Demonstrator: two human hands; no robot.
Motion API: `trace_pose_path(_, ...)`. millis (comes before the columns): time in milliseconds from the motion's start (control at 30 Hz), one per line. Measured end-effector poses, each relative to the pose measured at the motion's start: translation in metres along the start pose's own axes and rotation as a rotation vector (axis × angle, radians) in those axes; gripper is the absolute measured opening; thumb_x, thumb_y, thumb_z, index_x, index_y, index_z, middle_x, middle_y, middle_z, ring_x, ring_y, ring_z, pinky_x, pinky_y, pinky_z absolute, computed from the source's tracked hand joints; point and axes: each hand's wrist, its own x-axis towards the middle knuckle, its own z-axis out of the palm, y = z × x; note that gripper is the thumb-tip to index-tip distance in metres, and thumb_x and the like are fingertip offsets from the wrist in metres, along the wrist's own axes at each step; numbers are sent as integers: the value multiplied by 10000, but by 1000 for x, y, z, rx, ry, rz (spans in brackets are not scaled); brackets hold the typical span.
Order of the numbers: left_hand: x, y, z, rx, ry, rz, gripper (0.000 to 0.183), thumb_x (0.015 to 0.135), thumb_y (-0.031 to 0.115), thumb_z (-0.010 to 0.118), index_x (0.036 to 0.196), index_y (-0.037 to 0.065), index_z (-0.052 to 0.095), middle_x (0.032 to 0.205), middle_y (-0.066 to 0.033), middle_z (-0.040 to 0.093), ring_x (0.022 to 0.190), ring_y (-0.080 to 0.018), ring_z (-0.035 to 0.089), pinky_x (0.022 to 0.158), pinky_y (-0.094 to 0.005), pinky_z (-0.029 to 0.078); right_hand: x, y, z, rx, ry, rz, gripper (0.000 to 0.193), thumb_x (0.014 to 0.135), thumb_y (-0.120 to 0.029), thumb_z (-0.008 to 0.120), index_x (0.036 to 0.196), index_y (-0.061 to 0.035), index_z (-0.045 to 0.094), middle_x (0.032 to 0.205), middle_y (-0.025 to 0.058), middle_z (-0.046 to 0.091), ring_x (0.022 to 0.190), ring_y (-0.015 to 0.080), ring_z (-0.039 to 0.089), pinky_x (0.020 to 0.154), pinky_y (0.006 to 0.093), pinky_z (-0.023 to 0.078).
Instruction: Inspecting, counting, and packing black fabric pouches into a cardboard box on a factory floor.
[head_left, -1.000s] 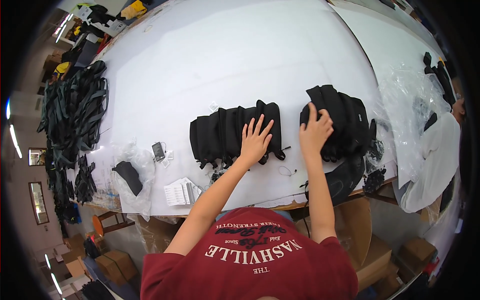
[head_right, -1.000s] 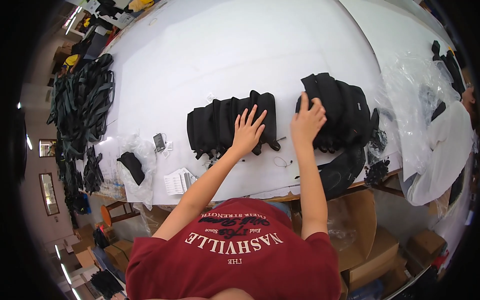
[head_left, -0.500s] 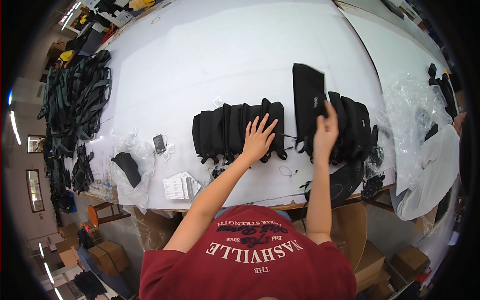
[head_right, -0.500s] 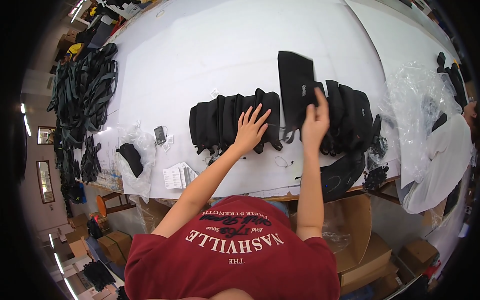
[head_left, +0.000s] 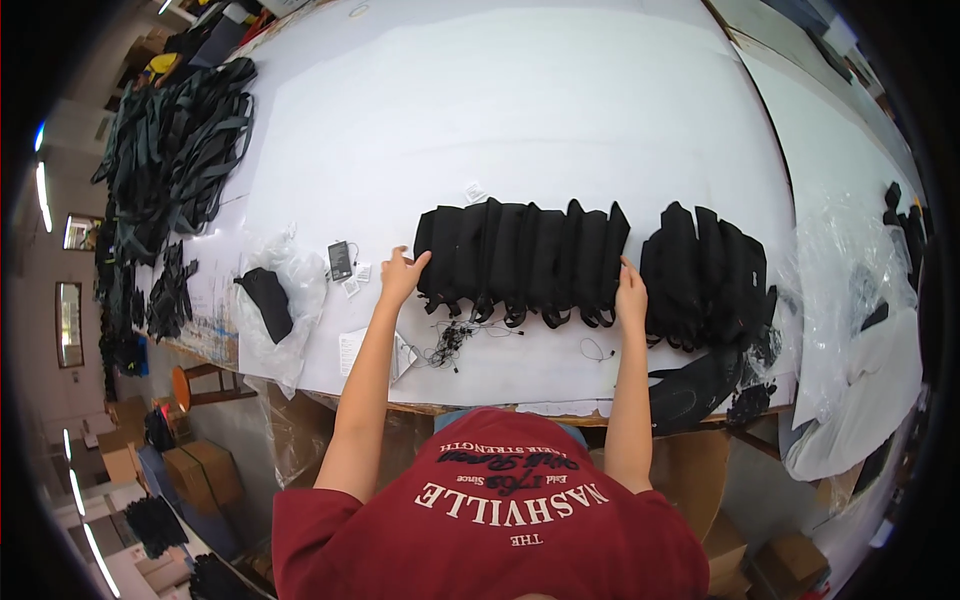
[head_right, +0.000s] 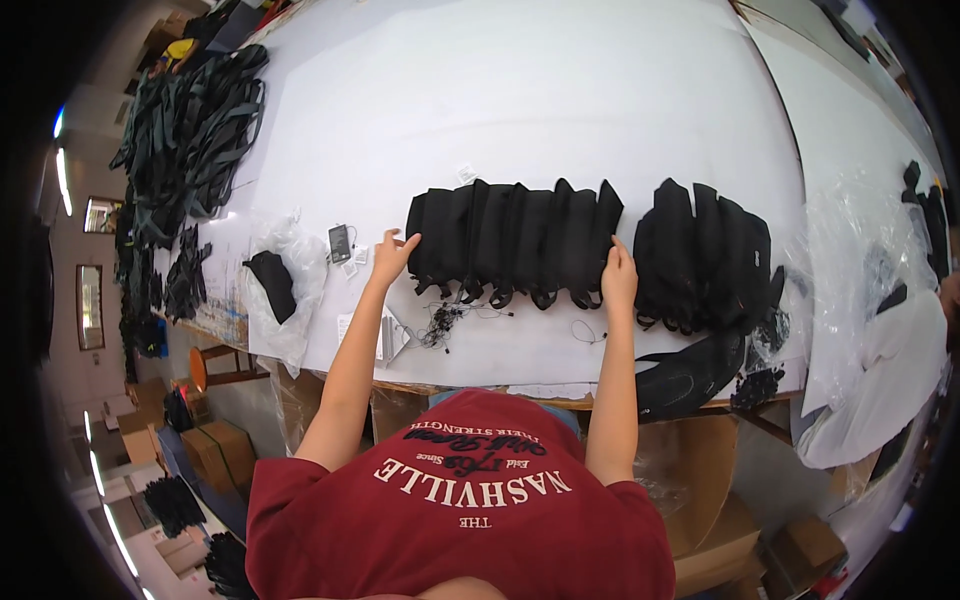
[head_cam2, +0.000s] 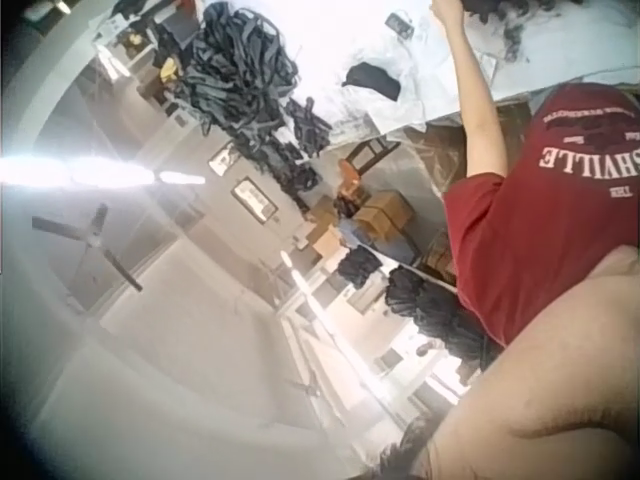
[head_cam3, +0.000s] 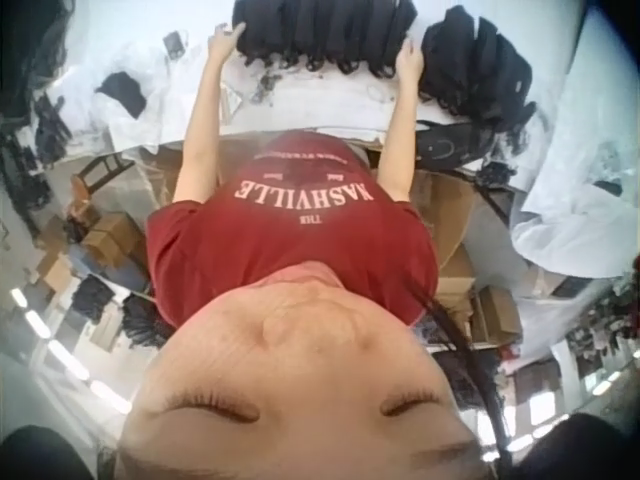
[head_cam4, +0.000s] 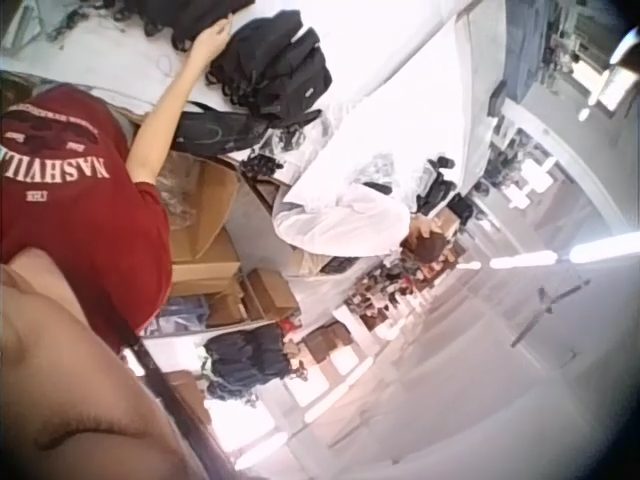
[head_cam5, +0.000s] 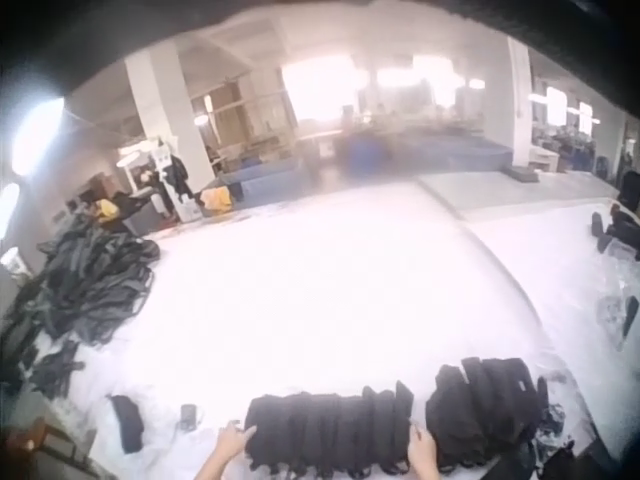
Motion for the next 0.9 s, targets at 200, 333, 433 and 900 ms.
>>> trace_pose_path(200,-4,26,14,-191,-210,62,622,728,362,706,1146,-24,456,1083,-230,523,942,-337,546,794,-368,459,-25,-23,4,-35,-76,-99,891,724,-394,727,1411,-66,263,1358,231,400,1235,355,423,998,378,360)
trace_pose_path(333,-19,37,25,-284,-23,283,659,691,220,731,1203,17,368,1134,-242,484,1006,-375,540,828,-396,465,-34,-28,6,-128,-43,-104,771,731,-279,701,1373,-72,328,1314,211,461,1184,343,479,967,386,392)
trace_pose_path(433,-36,72,10,-281,-5,294,760,655,129,742,1276,97,305,1237,-230,416,1039,-409,522,863,-426,462,-32,-20,-2,-109,-28,-65,714,739,-254,681,1349,-64,363,1243,197,530,1130,330,529,932,373,417)
trace_pose_path(900,-31,83,32,-373,-121,211,953,735,512,672,1441,166,133,1338,-263,340,1111,-424,496,939,-420,425,-28,-20,-9,-95,-59,-93,638,752,-211,637,1314,-38,390,1157,219,572,1044,337,576,888,370,443)
